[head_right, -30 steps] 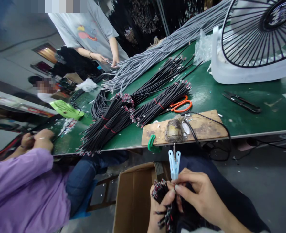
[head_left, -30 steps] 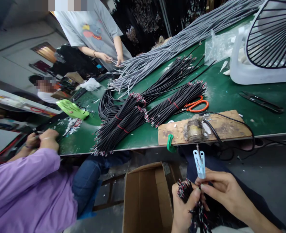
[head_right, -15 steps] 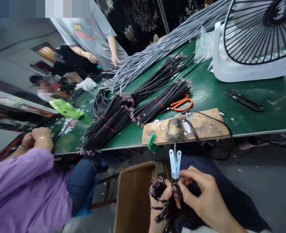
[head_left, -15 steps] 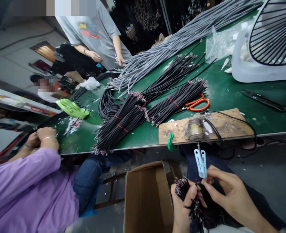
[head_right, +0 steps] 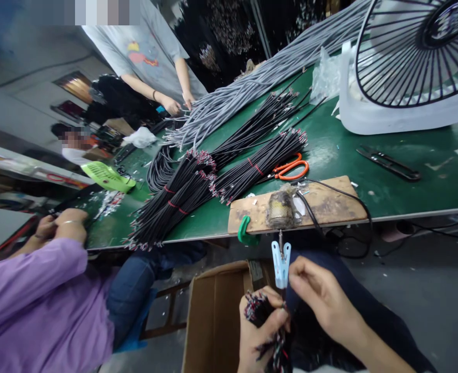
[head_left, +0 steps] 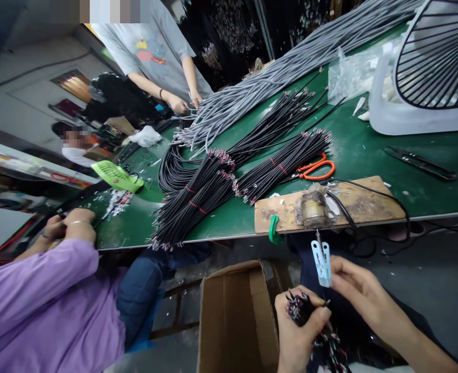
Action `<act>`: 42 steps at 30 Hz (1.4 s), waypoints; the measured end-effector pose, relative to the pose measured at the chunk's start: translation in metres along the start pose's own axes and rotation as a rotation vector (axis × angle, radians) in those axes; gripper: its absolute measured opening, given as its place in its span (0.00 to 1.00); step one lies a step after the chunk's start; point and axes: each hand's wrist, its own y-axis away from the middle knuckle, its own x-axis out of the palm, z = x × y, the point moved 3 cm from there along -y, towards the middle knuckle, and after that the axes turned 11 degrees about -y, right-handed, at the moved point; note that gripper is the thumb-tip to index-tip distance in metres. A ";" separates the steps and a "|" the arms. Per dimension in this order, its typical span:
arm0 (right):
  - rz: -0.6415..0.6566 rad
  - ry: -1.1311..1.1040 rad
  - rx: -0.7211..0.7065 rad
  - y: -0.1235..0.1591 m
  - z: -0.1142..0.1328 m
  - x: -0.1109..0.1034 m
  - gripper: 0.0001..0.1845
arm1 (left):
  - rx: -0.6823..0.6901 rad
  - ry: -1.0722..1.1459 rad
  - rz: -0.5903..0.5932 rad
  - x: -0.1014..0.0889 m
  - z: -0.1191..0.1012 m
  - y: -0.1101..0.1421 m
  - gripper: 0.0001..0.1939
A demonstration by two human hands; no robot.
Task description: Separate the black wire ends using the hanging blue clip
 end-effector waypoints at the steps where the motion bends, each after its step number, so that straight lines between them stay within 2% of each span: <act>1: -0.041 0.007 -0.002 -0.005 0.004 -0.004 0.17 | 0.035 0.007 0.000 0.001 -0.003 0.000 0.12; 3: -0.086 0.031 -0.028 -0.017 0.012 -0.007 0.20 | 0.114 0.031 0.008 0.004 -0.011 -0.001 0.09; 6: -0.047 0.009 -0.007 -0.031 0.020 -0.003 0.25 | 0.191 0.028 -0.021 0.007 -0.022 -0.002 0.07; 10: -0.023 -0.219 0.109 -0.037 0.020 0.007 0.25 | 0.177 0.092 -0.051 0.011 -0.026 -0.006 0.09; 16: 0.008 -0.516 0.196 -0.031 0.010 0.012 0.20 | 0.197 0.003 -0.022 0.015 -0.023 -0.011 0.12; 22: -0.018 -0.640 0.254 -0.027 -0.015 -0.004 0.25 | 0.170 -0.032 -0.004 0.014 -0.025 -0.011 0.14; 26: -0.033 -0.520 0.215 -0.018 -0.025 -0.025 0.22 | 0.177 -0.060 0.013 0.012 -0.027 -0.009 0.12; 29: -0.080 -0.261 0.175 -0.007 -0.025 -0.039 0.17 | 0.171 -0.087 0.080 0.011 -0.024 -0.005 0.14; 31: -0.068 -0.080 0.136 -0.001 -0.019 -0.039 0.14 | 0.067 -0.037 0.144 0.011 -0.017 0.000 0.18; 33: 0.001 0.062 0.063 0.002 -0.008 -0.032 0.13 | -0.062 0.003 0.161 0.011 -0.006 0.006 0.21; 35: 0.115 0.181 -0.032 0.003 0.004 -0.020 0.12 | -0.114 -0.032 0.118 0.010 0.002 0.012 0.23; 37: 0.209 0.250 -0.101 0.004 0.014 -0.008 0.08 | -0.105 -0.093 0.048 0.007 0.005 0.015 0.23; 39: 0.205 0.281 -0.154 0.003 0.020 -0.002 0.07 | -0.072 -0.117 -0.025 0.005 0.004 0.014 0.23; 42: 0.125 0.309 -0.180 0.004 0.018 -0.002 0.13 | -0.054 -0.090 -0.078 0.004 0.002 0.009 0.21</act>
